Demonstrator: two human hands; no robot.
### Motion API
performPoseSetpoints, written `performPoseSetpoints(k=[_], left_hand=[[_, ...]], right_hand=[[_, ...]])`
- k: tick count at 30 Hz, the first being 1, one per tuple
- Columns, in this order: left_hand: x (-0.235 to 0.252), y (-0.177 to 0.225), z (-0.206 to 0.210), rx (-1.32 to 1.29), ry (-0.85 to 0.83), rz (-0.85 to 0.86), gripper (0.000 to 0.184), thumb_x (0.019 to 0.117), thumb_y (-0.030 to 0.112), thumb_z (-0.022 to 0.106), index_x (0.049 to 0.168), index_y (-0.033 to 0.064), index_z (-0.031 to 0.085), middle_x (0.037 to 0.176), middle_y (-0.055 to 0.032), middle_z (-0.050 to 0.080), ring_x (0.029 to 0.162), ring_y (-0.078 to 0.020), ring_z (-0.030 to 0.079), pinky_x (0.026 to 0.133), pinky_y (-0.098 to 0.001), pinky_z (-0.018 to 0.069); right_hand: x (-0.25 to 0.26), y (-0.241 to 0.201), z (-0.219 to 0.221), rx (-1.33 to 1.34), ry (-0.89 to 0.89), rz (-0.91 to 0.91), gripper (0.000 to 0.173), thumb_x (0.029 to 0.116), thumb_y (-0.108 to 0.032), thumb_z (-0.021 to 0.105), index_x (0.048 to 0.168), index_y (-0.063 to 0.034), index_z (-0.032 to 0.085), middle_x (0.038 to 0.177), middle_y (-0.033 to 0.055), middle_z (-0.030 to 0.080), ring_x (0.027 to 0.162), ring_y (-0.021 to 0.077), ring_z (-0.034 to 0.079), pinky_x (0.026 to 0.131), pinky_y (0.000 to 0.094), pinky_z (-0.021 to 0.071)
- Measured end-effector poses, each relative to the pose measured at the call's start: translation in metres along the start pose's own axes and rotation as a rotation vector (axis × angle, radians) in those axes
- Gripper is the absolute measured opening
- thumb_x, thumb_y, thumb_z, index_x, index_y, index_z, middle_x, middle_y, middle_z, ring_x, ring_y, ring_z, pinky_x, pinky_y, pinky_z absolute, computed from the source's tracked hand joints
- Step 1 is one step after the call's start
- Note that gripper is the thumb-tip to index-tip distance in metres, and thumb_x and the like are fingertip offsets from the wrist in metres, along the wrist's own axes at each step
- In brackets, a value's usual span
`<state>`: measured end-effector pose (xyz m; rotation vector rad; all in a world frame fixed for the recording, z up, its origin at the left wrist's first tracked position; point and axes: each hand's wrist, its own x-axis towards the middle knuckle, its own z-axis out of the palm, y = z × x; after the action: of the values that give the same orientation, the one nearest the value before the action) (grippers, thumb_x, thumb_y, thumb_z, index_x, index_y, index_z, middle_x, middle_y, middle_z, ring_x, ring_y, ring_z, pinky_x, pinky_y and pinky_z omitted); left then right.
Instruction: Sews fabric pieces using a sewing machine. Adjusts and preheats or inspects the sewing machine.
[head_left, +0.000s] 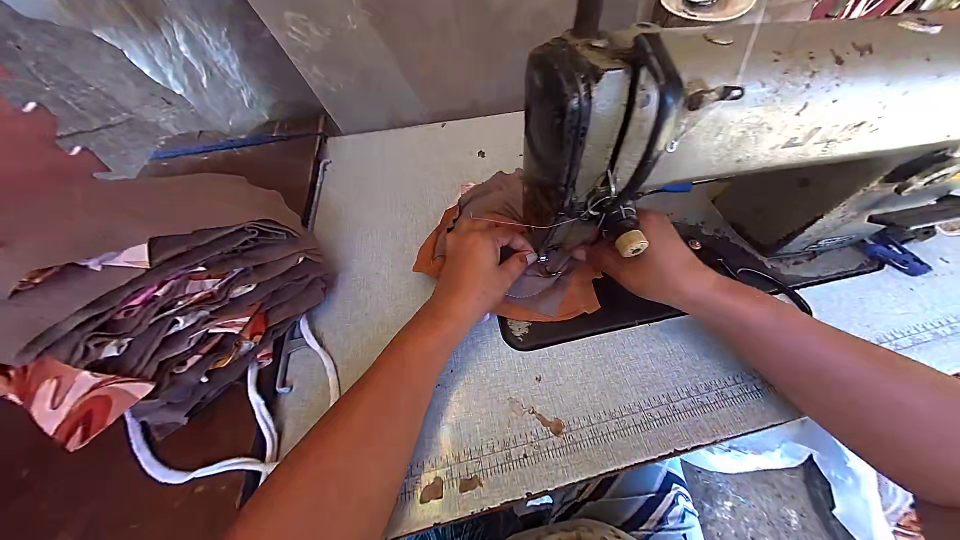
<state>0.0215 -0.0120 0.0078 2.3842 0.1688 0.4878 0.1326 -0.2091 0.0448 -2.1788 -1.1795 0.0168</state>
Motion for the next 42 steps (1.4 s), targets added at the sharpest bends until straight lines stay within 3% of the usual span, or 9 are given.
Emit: performPoseSetpoints(k=[3,6,11,23,42], left_hand=[[0.002,-0.004,0.001,-0.04,-0.022,-0.036,0.01,0.0948,0.022,0.073,0.091,0.0134,0.078,0.112,-0.0076,0.07,0.119,-0.0273,0.057,0.106,-0.0561,0.035],[0.002,-0.008,-0.001,-0.077,-0.056,-0.031,0.011,0.0957,0.021,0.072,0.091,0.0141,0.078,0.12,-0.0054,0.07,0.124,-0.025,0.055,0.108,-0.0542,0.0338],[0.0,-0.008,-0.004,-0.13,-0.051,-0.022,0.009,0.0953,0.018,0.071,0.091,0.014,0.079,0.116,-0.0035,0.072,0.123,-0.0229,0.056,0.109,-0.0527,0.0334],[0.0,-0.009,0.0,-0.111,-0.04,-0.001,0.012,0.0958,0.021,0.07,0.091,0.0149,0.079,0.122,-0.0032,0.07,0.126,-0.0233,0.054,0.108,-0.0531,0.0318],[-0.002,-0.008,0.0,-0.07,-0.048,0.078,0.009,0.093,0.018,0.071,0.089,0.0148,0.079,0.125,-0.0058,0.068,0.127,-0.0264,0.053,0.105,-0.0558,0.0319]], right_hand=[[0.01,0.016,0.027,0.22,-0.04,0.075,0.021,0.0872,-0.01,0.079,0.104,-0.0056,0.068,0.089,0.0031,0.071,0.081,0.0074,0.069,0.078,0.0289,0.0594],[0.009,0.019,0.035,0.248,-0.057,0.052,0.017,0.0876,-0.008,0.078,0.103,-0.0066,0.071,0.09,0.0004,0.073,0.082,0.0029,0.069,0.08,0.0244,0.0591],[0.003,0.011,0.036,0.247,-0.005,0.046,0.014,0.0874,-0.004,0.077,0.1,-0.0063,0.07,0.087,-0.0027,0.073,0.079,-0.0017,0.068,0.077,0.0185,0.0585],[0.001,0.008,0.037,0.256,0.013,0.059,0.009,0.0876,-0.003,0.076,0.094,-0.0063,0.071,0.081,-0.0043,0.072,0.071,-0.0037,0.066,0.069,0.0154,0.0567],[0.001,0.012,0.037,0.241,0.012,0.011,0.008,0.0872,-0.005,0.076,0.094,-0.0077,0.073,0.082,-0.0046,0.072,0.074,-0.0042,0.067,0.07,0.015,0.0569]])
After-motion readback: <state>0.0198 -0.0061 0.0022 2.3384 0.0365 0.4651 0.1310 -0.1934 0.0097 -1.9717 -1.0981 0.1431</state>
